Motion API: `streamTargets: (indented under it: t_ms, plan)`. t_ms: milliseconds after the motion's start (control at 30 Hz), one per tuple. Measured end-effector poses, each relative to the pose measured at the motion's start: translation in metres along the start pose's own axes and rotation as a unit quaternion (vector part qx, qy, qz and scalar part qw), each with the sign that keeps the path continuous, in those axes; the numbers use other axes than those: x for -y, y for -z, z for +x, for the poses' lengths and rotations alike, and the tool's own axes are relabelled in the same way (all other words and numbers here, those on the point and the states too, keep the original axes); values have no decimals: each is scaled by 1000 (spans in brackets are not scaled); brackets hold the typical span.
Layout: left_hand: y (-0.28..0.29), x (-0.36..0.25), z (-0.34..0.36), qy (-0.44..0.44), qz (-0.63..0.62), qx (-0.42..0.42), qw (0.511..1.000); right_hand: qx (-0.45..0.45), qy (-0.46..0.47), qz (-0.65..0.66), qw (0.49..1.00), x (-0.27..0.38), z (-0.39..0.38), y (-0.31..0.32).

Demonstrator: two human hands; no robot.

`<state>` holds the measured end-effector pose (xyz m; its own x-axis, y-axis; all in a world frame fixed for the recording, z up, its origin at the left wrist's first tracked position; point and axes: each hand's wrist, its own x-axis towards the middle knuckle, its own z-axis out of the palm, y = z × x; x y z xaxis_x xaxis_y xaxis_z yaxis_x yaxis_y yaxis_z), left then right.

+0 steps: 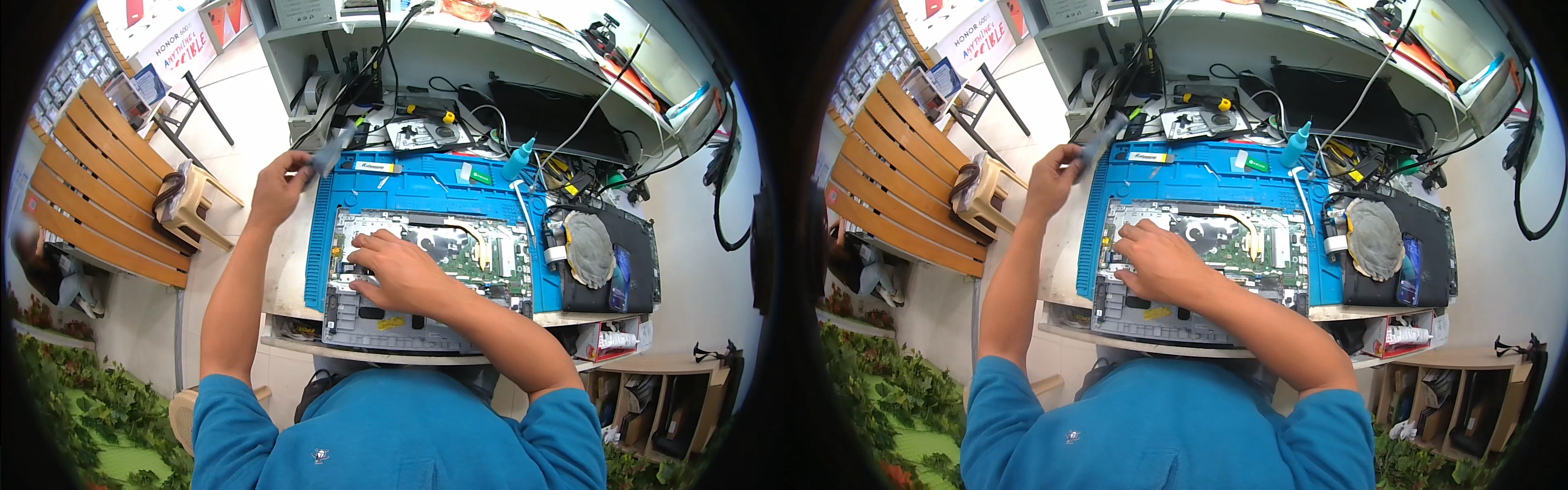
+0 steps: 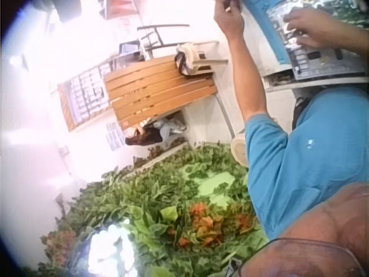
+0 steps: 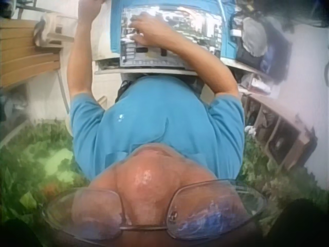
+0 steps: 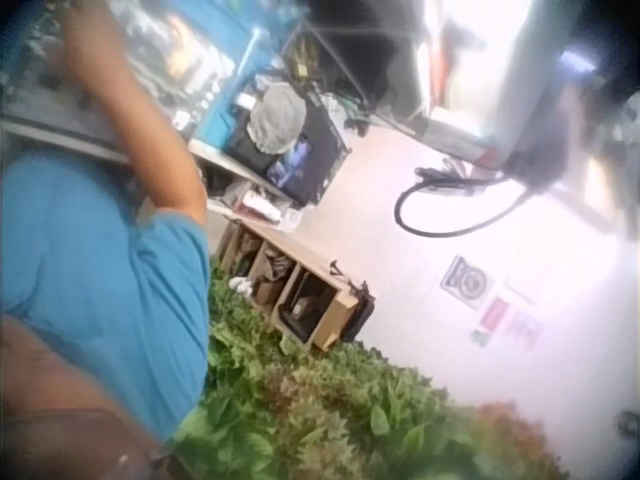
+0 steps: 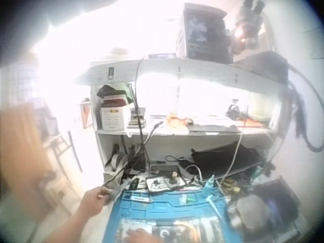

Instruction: The person works on the internal components of a disassembled electronic device, likely a laptop, placed on a blue workbench. They connect a white ribbon cable to the motherboard, secure a metal bracket with screws, and handle a hard drive and other small parts. The task involves precise hand movements to assemble and secure internal hardware.

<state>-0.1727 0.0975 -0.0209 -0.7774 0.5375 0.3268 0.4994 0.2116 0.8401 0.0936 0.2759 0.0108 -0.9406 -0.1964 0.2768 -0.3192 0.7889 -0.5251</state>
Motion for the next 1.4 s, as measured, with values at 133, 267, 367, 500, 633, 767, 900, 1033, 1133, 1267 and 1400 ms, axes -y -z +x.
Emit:
streamTargets:
  t_ms: [133,267,367,500,633,767,900,1033,1133,1267,1400]
  plan:
    - [34,4,2,-41,-164,-3,986,-7,6,-5,1000,4,-19,11]
    - [60,-7,-11,-70,-178,-21,981,-12,-25,-7,1000,6,-52,35]
    - [65,-12,-17,-107,-163,-64,979,-43,-55,-11,997,5,-78,54]
    - [62,-13,-15,-140,-141,-120,973,-101,-107,-27,989,4,-114,80]
    - [73,11,-9,-133,-161,-124,970,-179,-144,-66,971,2,-151,103]
    - [63,20,0,-88,-134,-73,984,-273,-218,-79,934,5,-193,120]
    - [27,-18,-10,-124,117,-138,976,-322,-289,-110,895,4,-231,124]
    - [12,-35,-18,-209,333,55,918,-324,-325,-97,883,-1,-245,119]
    - [5,-49,-31,-182,265,33,947,-308,-321,-90,891,-5,-245,114]
    - [9,-86,-61,-157,219,29,963,-282,-299,-75,908,-12,-234,109]
    - [12,-110,-91,-131,185,58,972,-249,-257,-70,931,-11,-207,105]
